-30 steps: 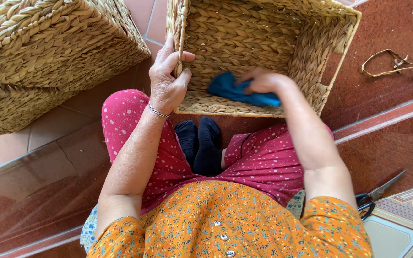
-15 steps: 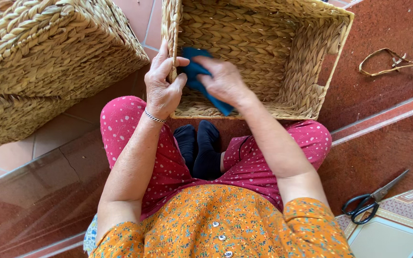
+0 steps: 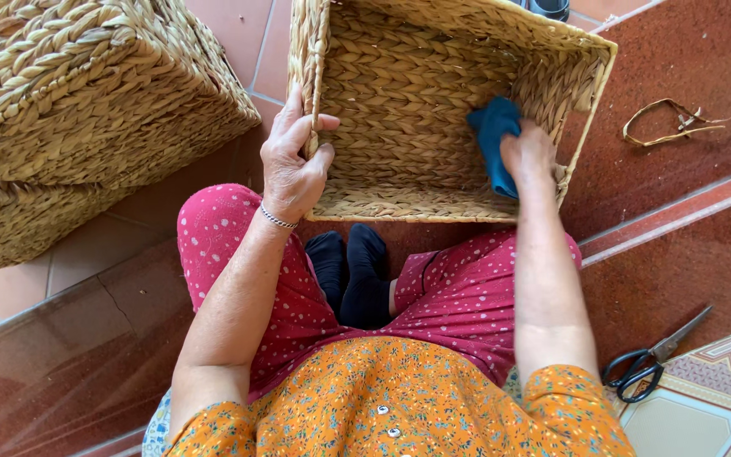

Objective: The person wipes the exterior and interior of a woven basket with a blue cloth and trims loose strands with scissors. The person rotates the basket to access all sides and continues wiping after trimming.

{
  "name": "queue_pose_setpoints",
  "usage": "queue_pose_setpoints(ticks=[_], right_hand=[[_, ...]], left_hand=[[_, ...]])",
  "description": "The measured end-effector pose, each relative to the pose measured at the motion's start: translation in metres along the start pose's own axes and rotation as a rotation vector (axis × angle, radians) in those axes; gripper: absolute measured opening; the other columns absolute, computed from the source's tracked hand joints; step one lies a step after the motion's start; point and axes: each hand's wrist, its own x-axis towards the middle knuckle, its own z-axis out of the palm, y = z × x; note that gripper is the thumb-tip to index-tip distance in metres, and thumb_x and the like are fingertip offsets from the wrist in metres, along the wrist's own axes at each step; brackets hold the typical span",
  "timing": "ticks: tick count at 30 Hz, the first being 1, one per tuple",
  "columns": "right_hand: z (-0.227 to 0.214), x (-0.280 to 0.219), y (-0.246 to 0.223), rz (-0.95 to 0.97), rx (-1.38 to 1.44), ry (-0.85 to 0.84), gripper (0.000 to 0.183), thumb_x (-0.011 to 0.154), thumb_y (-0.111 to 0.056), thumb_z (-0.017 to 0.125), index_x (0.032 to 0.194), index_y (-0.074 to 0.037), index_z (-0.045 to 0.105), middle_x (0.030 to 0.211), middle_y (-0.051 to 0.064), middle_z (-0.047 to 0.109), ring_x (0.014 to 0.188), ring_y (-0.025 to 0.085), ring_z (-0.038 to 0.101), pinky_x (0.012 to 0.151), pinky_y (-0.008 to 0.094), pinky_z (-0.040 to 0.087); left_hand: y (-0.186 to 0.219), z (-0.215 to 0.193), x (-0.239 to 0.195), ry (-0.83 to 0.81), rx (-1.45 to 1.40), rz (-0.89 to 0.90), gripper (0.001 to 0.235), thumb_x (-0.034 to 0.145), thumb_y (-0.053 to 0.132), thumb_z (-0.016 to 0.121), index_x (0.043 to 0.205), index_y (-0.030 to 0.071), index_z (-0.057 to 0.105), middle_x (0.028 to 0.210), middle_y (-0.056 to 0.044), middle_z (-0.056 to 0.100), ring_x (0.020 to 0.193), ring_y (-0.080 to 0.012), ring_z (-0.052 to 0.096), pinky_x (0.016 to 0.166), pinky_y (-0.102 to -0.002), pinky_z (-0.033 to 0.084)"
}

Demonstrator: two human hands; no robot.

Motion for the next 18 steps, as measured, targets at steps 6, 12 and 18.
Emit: queue_pose_setpoints(ticks=[6, 12, 18], right_hand=[[0.042, -0.048, -0.124, -0.47, 0.379, 0.016, 0.053, 0.095, -0.018, 0.064, 0.144, -0.003, 0.051, 0.109, 0.029, 0.072, 0.094, 0.04, 0.072, 0.083, 0.048, 0.058], [0.088, -0.084, -0.207, -1.048, 0.127, 0.31, 0.076, 0.088, -0.002, 0.068, 0.156, -0.024, 0.043, 0.114, 0.016, 0.066, 0.103, 0.03, 0.067, 0.077, 0.041, 0.06], [0.058, 0.013, -0.087, -0.807, -0.367, 0.59, 0.078, 0.083, -0.002, 0.061, 0.156, -0.017, 0.041, 0.104, 0.018, 0.062, 0.085, 0.031, 0.064, 0.057, 0.039, 0.054]], left_hand=[[0.002, -0.002, -0.002, 0.003, -0.007, -0.017, 0.034, 0.078, -0.006, 0.069, 0.109, 0.006, 0.075, 0.159, -0.026, 0.045, 0.146, -0.0334, 0.052, 0.119, -0.036, 0.041], [0.004, -0.004, -0.002, 0.004, -0.006, 0.007, 0.034, 0.077, -0.007, 0.068, 0.109, 0.004, 0.073, 0.16, -0.025, 0.047, 0.144, -0.0329, 0.055, 0.118, -0.035, 0.044], [0.004, -0.007, -0.003, -0.017, 0.011, -0.026, 0.032, 0.078, -0.006, 0.069, 0.108, 0.004, 0.074, 0.16, -0.025, 0.045, 0.143, -0.0319, 0.055, 0.116, -0.035, 0.044]])
